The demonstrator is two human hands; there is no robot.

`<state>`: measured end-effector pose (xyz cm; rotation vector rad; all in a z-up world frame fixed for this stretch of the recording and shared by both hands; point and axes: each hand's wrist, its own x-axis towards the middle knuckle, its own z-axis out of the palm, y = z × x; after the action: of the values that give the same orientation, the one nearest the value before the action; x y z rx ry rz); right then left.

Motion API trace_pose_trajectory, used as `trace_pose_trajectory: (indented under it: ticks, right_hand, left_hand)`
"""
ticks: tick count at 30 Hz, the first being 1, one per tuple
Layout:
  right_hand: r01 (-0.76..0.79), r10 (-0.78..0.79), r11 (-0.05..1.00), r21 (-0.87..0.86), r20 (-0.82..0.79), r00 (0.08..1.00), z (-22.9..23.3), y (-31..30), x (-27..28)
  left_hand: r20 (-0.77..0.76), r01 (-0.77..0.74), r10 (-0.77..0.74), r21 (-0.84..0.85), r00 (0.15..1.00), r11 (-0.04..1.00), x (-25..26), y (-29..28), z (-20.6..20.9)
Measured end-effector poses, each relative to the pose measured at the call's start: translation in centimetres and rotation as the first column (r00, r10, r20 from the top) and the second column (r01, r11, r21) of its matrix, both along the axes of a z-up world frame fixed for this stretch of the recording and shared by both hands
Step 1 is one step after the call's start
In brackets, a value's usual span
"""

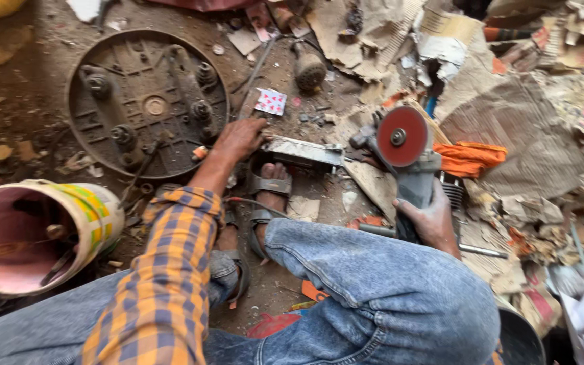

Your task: The person sits on the floor and cleans a metal part with an orange cloth. They then use an angle grinder to smooth the surface, creating sparks, and later use pliers to adjust a small component on the part.

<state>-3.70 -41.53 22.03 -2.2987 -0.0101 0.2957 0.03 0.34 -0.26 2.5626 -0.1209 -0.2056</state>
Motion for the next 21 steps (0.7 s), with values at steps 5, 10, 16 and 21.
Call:
trace_pose_trajectory:
  ticks: [5, 10, 16, 21]
  right_hand:
    - [0.076, -0.076, 0.997, -0.008, -0.091, 0.993, 0.6, 0.7, -0.2]
    - [0.026, -0.027, 0.999, -0.023, -0.039, 0.999, 1.0, 0.4, -0.3]
    - [0.05, -0.049, 0.999, 0.016, -0.047, 0.998, -0.3, -0.5, -0.8]
    - [0.023, -0.023, 1.0, 0.017, -0.033, 0.999, -1.7, -1.1, -1.0]
  left_hand:
    - [-0.133, -0.066, 0.064, -0.016, 0.989, 0.998, 0.4, -0.8, 1.3]
    - [-0.252, -0.197, 0.159, -0.131, 0.954, 0.972, 0.1, -1.4, 1.9]
    - [-0.121, -0.22, 0.207, -0.106, 0.971, 0.97, -1.8, 0.2, 2.9]
    - [-0.184, -0.264, 0.249, -0.061, 0.951, 0.963, -2.1, 0.3, 4.0]
